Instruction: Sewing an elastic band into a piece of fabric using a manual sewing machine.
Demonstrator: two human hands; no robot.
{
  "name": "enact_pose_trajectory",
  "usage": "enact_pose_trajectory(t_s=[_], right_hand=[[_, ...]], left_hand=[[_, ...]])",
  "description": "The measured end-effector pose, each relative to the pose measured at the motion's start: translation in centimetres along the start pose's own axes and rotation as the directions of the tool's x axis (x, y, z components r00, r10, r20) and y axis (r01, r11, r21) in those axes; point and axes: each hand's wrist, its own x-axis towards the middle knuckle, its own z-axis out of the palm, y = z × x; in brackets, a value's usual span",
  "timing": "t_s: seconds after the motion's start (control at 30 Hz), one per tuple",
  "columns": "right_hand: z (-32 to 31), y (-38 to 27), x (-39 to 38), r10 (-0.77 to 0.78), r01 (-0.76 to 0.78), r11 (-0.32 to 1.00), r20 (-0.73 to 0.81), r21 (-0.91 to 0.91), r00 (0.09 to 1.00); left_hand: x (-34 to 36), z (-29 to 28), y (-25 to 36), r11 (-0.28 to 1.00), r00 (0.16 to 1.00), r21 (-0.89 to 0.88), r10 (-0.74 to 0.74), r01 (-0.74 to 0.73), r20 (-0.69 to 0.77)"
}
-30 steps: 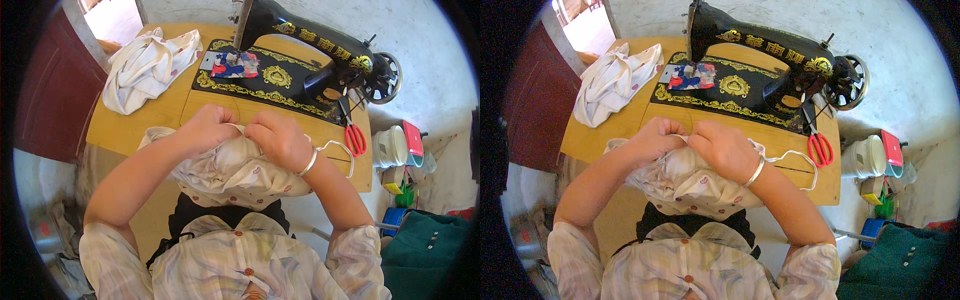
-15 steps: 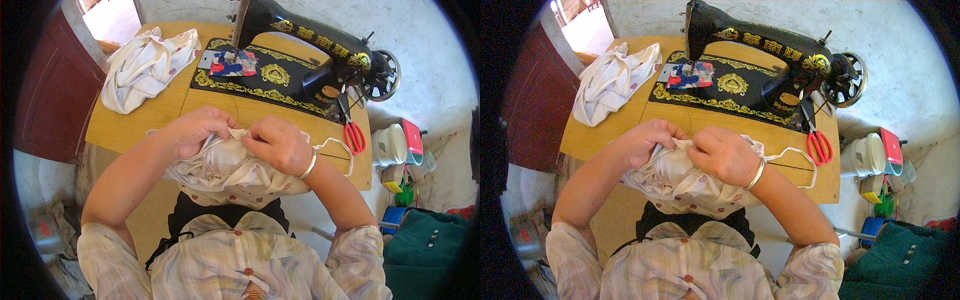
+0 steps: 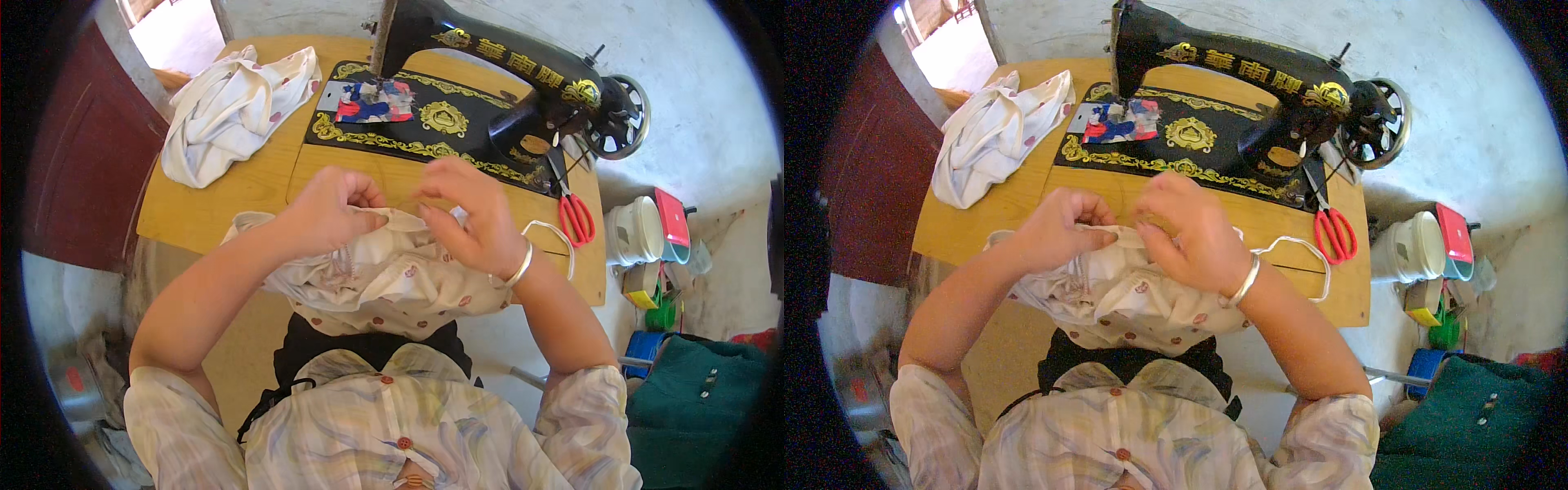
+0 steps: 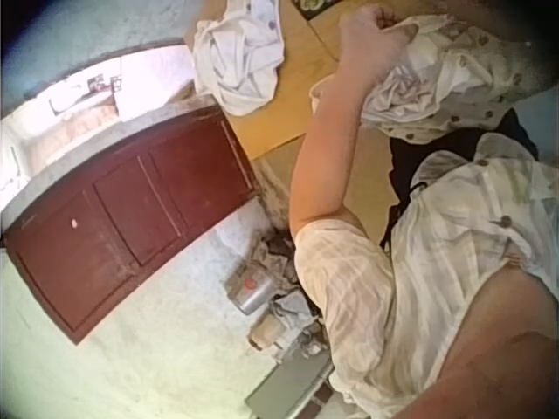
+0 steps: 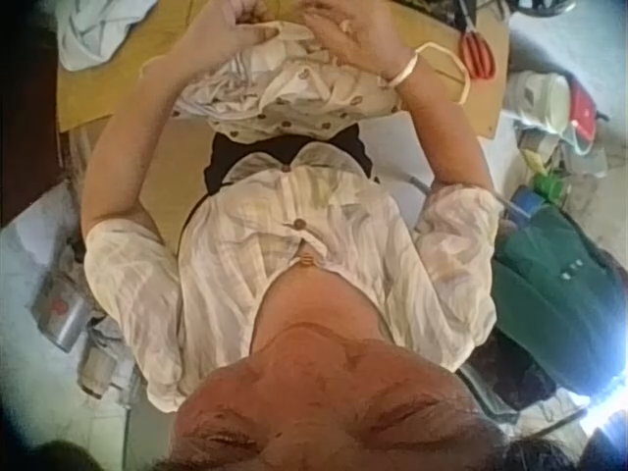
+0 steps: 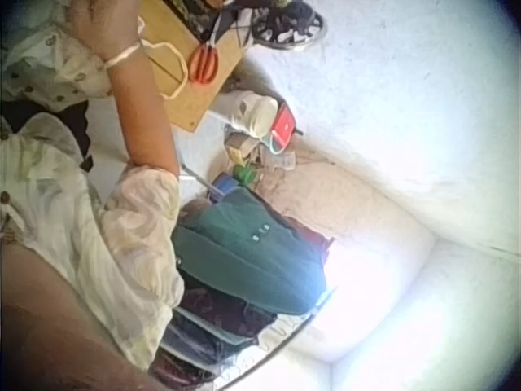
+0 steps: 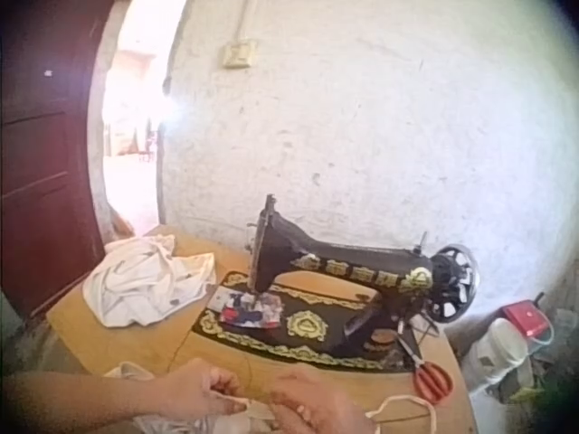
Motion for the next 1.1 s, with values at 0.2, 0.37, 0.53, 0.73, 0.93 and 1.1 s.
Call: enact_pose_trajectory(t_s=[0.2,0.37,0.53,0.73,0.93,1.1], right_hand=[[1.2,0.8,0.8,0.332,-0.432,0.896,0.495,0.1,0.803],[1.3,1.6,0.0,0.405,-0.596,0.719,0.482,0.357,0.777],[1.0,0.9,0.4,0.502,-0.685,0.63,0.481,0.366,0.719],[0.5,0.6,0.5,0.633,-0.786,0.436,0.472,0.438,0.614],[0.4,1.4,0.1,0.618,-0.813,0.192,0.577,0.549,0.535],[0.8,1.9,-0.1,0.649,-0.81,0.269,0.523,0.521,0.552]], left_hand=[[-1.0,0.7,0.8,0.962,0.968,0.18,0.226,-0.205,-0.109],[-1.6,0.7,0.7,0.937,0.93,0.128,0.34,-0.324,-0.136],[-1.8,0.8,0.4,0.943,0.929,0.131,0.326,-0.307,-0.174],[-2.9,-0.9,-0.4,0.964,0.982,0.205,0.185,-0.172,-0.044],[-3.8,-1.8,-0.7,0.886,0.885,0.389,0.373,-0.251,-0.28],[-3.4,-2.9,-1.9,0.781,0.781,0.538,0.537,-0.317,-0.32]])
